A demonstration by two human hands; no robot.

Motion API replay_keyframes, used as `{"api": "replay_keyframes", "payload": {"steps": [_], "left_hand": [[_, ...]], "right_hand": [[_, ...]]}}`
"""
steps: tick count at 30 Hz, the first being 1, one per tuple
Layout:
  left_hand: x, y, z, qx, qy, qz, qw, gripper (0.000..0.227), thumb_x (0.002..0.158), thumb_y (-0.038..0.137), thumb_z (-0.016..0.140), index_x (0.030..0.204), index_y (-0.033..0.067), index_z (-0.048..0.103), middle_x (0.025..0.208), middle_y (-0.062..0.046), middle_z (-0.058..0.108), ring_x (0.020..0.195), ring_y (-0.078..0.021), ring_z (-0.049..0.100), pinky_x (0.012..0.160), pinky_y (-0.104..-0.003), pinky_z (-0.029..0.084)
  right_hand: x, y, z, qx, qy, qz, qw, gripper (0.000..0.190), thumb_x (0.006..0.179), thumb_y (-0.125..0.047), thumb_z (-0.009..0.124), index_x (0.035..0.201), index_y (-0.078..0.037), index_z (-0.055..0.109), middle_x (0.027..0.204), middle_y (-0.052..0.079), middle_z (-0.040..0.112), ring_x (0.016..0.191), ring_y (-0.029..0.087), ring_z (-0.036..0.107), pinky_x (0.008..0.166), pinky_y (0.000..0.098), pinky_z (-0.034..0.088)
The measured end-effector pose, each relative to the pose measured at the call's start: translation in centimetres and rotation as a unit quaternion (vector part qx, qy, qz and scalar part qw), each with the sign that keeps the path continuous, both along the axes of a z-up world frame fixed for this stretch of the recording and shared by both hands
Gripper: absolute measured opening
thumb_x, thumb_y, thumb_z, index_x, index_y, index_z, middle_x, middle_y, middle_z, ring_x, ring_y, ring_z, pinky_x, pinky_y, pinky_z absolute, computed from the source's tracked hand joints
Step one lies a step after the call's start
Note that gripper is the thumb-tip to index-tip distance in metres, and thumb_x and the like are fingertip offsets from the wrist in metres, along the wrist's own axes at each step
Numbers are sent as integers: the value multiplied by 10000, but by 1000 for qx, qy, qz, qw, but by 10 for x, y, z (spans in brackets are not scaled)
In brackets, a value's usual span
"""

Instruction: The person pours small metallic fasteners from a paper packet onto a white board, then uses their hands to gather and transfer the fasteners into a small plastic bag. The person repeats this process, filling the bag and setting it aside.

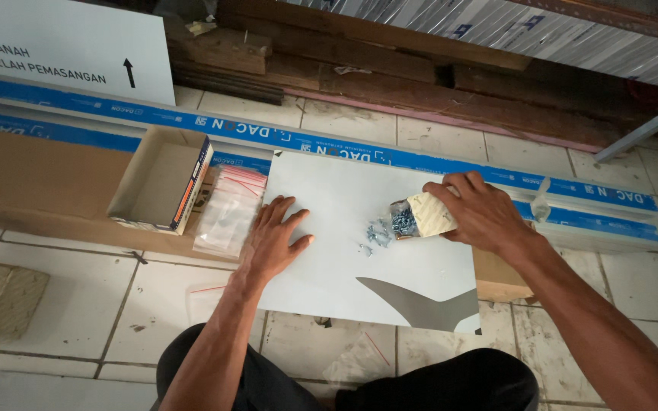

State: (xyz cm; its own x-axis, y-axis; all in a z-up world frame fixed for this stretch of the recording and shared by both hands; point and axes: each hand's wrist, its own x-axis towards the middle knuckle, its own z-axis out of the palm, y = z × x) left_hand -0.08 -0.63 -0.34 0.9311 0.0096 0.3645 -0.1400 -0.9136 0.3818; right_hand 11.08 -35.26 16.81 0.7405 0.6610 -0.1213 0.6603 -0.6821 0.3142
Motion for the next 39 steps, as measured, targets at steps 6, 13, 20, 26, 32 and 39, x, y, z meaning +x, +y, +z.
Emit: {"api": "replay_keyframes", "payload": {"steps": [6,13,20,26,32,39], "left_hand": [[-2,-1,1,-8,-5,3,1000,488,827,423,731,1279,250,671,1404,-105,552,1370,-342,495,1125,-571,400],[-3,-1,7,-23,26,5,999,494,840,443,713,1293,253,667,1429,-92,543,1404,-320,467,1160,-561,374],[-1,0,-2,-21,1,0,1000,497,829,422,727,1288,242,667,1422,-112,535,1391,-346,468,1138,-581,385],[-1,-1,-1,-15,13,4,1000,504,825,440,728,1290,257,663,1429,-93,536,1403,-325,460,1151,-566,377],[-1,-1,0,-22,6,3,1000,496,825,433,730,1284,259,667,1420,-95,539,1391,-334,469,1142,-572,379],[0,-1,-6,-12,-8,10,1000,501,812,447,739,1276,269,672,1421,-84,537,1386,-326,473,1137,-568,391]], "right_hand": [[-2,4,0,16,-5,31,999,802,711,-351,841,1431,-273,499,1240,39,511,1255,297,501,952,426,562],[1,3,-5,7,-44,54,998,788,718,-345,819,1430,-305,485,1205,23,486,1226,278,496,906,421,572],[1,6,-3,16,-38,74,996,802,712,-300,829,1440,-287,492,1178,39,498,1203,299,509,921,444,563],[3,6,-4,9,-53,88,995,741,714,-292,827,1388,-296,517,1161,35,478,1176,294,500,913,440,556],[2,8,2,8,-39,88,995,739,719,-269,834,1390,-283,523,1158,53,489,1173,311,512,917,456,554],[5,9,8,-22,-4,57,998,749,741,-314,816,1418,-287,496,1205,52,486,1208,308,477,958,468,534]]}}
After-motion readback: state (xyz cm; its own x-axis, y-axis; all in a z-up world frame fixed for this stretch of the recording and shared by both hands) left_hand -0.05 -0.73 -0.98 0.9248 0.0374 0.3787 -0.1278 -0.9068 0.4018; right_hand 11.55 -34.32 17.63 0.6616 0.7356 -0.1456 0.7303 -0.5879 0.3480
